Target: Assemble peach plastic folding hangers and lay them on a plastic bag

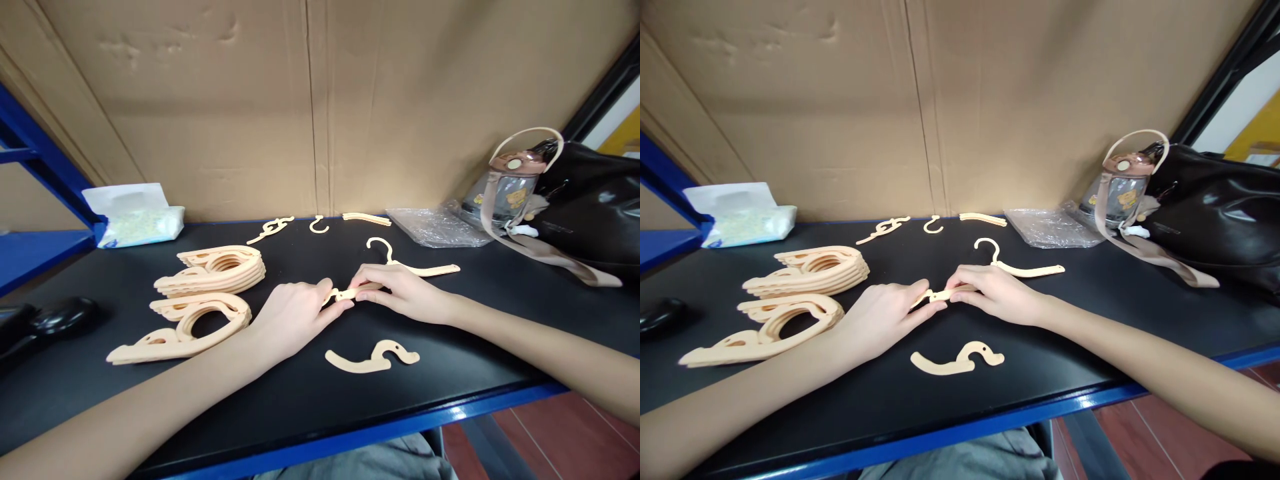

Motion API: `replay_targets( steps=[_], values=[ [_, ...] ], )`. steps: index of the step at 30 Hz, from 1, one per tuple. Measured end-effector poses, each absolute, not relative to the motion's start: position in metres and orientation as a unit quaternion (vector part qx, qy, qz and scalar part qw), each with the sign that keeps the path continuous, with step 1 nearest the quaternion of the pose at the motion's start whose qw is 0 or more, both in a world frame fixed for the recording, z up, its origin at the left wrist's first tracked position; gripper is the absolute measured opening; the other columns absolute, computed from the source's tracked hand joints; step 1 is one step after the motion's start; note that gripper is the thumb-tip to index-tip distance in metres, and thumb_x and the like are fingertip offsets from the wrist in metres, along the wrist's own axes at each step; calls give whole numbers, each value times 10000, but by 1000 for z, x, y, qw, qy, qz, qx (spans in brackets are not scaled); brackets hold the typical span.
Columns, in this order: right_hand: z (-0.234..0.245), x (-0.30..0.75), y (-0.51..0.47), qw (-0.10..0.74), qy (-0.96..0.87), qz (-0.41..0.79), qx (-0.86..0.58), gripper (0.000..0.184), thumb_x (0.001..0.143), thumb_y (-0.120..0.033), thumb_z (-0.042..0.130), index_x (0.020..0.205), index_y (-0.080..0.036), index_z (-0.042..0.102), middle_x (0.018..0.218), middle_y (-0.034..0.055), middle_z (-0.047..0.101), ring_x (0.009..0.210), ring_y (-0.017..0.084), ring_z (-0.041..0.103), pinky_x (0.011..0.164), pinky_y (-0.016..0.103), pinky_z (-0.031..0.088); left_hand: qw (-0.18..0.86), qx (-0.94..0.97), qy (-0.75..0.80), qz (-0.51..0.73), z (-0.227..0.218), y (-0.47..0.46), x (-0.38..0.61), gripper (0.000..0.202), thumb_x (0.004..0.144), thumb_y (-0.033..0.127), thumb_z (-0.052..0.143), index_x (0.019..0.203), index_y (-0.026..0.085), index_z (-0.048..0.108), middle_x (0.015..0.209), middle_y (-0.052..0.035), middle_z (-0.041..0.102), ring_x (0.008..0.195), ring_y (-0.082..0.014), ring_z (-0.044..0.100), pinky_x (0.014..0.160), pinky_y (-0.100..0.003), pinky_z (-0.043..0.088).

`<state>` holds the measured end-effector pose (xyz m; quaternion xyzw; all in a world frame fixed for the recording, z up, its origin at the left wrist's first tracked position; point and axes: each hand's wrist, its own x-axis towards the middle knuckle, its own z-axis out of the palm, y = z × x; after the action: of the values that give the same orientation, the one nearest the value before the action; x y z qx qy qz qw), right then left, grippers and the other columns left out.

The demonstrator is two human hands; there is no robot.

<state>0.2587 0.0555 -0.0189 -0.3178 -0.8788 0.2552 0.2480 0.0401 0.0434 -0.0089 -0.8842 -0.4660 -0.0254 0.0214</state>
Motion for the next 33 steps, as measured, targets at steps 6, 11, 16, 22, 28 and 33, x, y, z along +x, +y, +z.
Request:
replay_targets(
  steps=[6, 11, 16, 22, 28, 33],
  values=[
    [-18, 260, 55, 248, -872, 280, -316, 178, 949, -335, 510, 979, -180, 593, 921, 13, 627, 827, 119, 614, 744, 244, 450, 16, -885, -464, -31, -9, 43, 39, 433, 966, 539, 315, 815, 195, 531, 643, -18, 651, 611, -233, 659, 476, -263, 250],
    [-19, 259, 55, 261, -858, 311, -314, 173, 936, -338, 530, 972, -181, 593, 945, 14, 637, 863, 124, 630, 767, 245, 469, 29, -896, -443, -29, -11, 44, 39, 424, 981, 505, 304, 815, 194, 540, 648, -17, 657, 606, -231, 661, 477, -273, 268],
    [-19, 257, 53, 272, -838, 359, -308, 171, 924, -345, 545, 940, -179, 585, 924, 17, 636, 848, 136, 637, 754, 260, 485, 53, -903, -427, -5, -9, 44, 41, 418, 995, 451, 305, 826, 168, 562, 646, -36, 663, 603, -230, 673, 460, -271, 279],
    [-21, 256, 54, 269, -813, 411, -312, 209, 913, -381, 554, 937, -176, 586, 879, 11, 640, 796, 132, 614, 702, 251, 471, 78, -913, -401, 11, -9, 45, 42, 414, 997, 404, 315, 827, 143, 589, 644, -69, 663, 578, -258, 673, 469, -287, 361],
    [-23, 257, 54, 261, -813, 414, -314, 201, 903, -371, 572, 917, -172, 591, 846, 4, 631, 746, 118, 585, 666, 238, 450, 93, -918, -384, 25, -10, 44, 41, 435, 994, 396, 304, 797, 143, 598, 613, -73, 644, 560, -261, 667, 481, -294, 386],
    [-21, 256, 55, 259, -809, 424, -313, 210, 898, -374, 577, 943, -171, 612, 848, 9, 647, 771, 124, 610, 689, 242, 466, 105, -917, -382, 37, -9, 41, 42, 437, 1002, 374, 273, 835, 133, 597, 678, -89, 679, 587, -275, 678, 469, -306, 387]
  ],
)
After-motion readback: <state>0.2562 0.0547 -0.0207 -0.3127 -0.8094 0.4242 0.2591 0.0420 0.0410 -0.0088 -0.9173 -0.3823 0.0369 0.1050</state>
